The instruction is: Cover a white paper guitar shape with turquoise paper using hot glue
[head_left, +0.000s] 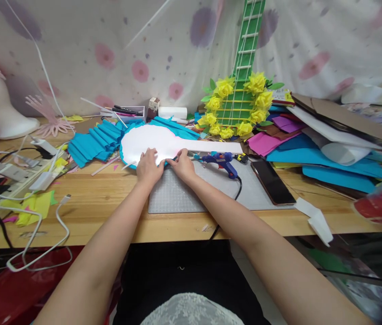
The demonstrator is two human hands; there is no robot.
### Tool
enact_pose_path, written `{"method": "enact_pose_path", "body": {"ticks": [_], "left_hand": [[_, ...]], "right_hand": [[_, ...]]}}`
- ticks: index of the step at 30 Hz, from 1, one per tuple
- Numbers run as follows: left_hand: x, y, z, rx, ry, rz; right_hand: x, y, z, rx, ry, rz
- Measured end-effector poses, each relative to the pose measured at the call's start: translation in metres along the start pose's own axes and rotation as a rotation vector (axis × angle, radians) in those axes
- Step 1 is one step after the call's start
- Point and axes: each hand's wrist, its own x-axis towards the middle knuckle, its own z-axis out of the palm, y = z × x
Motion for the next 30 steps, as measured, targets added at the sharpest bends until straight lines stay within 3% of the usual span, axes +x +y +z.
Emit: {"method": "enact_pose_path", "body": {"ticks": [12,17,30], "left_hand": [[0.000,-0.003,-0.002,0.030,0.001,0.037],[0.002,-0.001,-0.002,0.049,0.023,0.052],[0.012,0.007,-0.005,0.115,-0.045,-0.018]], "right_hand": [[0.008,-0.012,-0.007,-0.150,-0.010,-0.016],[0.014,-0.006,-0.010,-0.077,-0.023,0.015],[0.011,0.003,-0.030,-0.157,-0.041,-0.120]]}}
